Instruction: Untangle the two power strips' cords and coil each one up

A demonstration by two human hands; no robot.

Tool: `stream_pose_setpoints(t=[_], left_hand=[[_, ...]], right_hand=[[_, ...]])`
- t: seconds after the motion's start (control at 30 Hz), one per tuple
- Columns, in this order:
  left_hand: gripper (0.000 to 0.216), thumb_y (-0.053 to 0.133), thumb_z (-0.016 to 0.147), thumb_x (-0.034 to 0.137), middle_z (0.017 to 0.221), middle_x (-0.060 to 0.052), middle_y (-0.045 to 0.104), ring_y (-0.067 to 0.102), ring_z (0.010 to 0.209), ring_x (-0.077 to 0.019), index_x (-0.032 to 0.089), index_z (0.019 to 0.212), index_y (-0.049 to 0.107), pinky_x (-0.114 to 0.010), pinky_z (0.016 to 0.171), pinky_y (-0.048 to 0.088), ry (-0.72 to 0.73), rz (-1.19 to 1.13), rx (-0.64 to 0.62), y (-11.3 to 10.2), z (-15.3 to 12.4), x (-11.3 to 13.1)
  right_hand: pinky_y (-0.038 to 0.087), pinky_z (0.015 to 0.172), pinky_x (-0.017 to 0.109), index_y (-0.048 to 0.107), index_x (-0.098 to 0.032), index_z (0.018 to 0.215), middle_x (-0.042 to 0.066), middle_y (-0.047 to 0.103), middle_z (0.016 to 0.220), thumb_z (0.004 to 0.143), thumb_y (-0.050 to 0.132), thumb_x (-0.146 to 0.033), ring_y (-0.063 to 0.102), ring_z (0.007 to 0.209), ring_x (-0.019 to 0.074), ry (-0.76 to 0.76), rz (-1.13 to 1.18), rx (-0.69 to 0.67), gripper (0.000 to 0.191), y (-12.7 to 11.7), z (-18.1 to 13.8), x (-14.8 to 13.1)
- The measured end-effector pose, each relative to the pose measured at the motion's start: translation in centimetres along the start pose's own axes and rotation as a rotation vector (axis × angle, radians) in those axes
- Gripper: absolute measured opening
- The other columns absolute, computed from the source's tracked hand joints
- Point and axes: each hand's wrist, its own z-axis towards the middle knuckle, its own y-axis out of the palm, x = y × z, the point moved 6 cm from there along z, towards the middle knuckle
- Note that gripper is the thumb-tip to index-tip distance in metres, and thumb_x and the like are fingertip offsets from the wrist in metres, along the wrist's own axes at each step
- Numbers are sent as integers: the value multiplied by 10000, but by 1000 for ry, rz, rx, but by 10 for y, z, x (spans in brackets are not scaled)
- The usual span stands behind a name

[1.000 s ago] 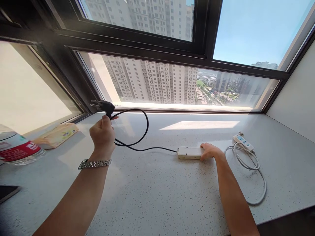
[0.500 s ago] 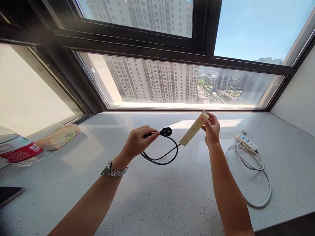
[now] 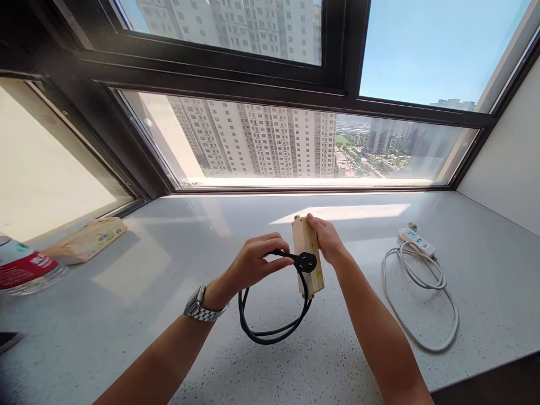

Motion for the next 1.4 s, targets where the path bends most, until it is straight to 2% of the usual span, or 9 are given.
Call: stream_pose_setpoints(t=[0.27, 0.43, 0.57, 0.77, 0.9, 1.07, 1.27, 1.33, 1.4], left_hand=[[214, 639, 841, 387, 841, -56, 673, 599, 804, -179, 185, 785, 679, -280, 718, 445, -99, -60, -137, 63, -12, -46], [203, 662, 814, 373, 810, -46, 625, 576, 756, -164, 177, 768, 679, -277, 692, 444, -178, -91, -84, 73, -18, -60], [119, 686, 767, 297, 848, -44, 596, 575, 759, -157, 180, 750, 689, -268, 679, 450, -232, -101, -43, 67, -17, -55], [134, 602, 775, 209, 878, -51, 665, 612, 798, -165, 186, 867, 696, -284, 739, 485, -223, -319, -153, 62, -13, -43], [148, 588, 785, 267, 936, -73, 673, 615, 912, -199, 189, 853, 693, -326, 823, 487, -221, -214, 17, 45, -9, -44], [227, 578, 785, 393, 842, -56, 691, 632, 824, -191, 179, 785, 656, -313, 761, 502, -459, -201, 358, 14, -14, -70], [257, 602, 728, 422, 756, -48, 687, 632, 743, -183, 170, 722, 650, -280, 661, 483, -571, -287, 420, 16, -19, -87], [251, 598, 730, 418, 747, -46, 685, 630, 733, -179, 172, 716, 650, -278, 654, 481, -568, -286, 417, 19, -19, -87], [247, 598, 735, 412, 749, -47, 687, 630, 733, -177, 172, 720, 651, -274, 649, 479, -565, -283, 406, 22, -19, -87]], right_hand=[[394, 587, 268, 624, -163, 685, -17, 519, 594, 661, 617, -752, 461, 617, 130, 282, -405, -68, 589, -10, 22, 82], [388, 571, 240, 625, -185, 789, -27, 528, 664, 648, 669, -710, 467, 635, 117, 360, -357, -373, 546, -10, 4, 79], [431, 762, 244, 645, -198, 971, -2, 622, 937, 574, 806, -436, 558, 897, 152, 310, -355, -599, 490, 2, -6, 64], [463, 752, 270, 663, -178, 944, -27, 639, 860, 484, 766, -177, 573, 840, 170, 325, -533, -648, 471, 9, -9, 71], [479, 660, 251, 658, -180, 902, -24, 635, 780, 551, 692, -172, 587, 741, 153, 347, -606, -506, 353, -9, -8, 68], [495, 590, 299, 651, -167, 965, 98, 685, 875, 619, 717, -240, 638, 748, 232, 388, -1058, 155, 359, -97, 5, 11], [457, 779, 451, 281, -117, 1431, 234, 553, 1244, 891, 394, -319, 564, 1064, 376, -71, -1440, 830, 588, -168, -1, -85], [446, 793, 452, 279, -129, 1444, 222, 546, 1275, 888, 393, -268, 534, 1102, 384, -243, -1642, 787, 584, -167, -3, -82], [437, 812, 449, 317, -143, 1439, 204, 507, 1352, 869, 406, -205, 470, 1165, 383, -279, -1803, 524, 580, -159, -1, -52]])
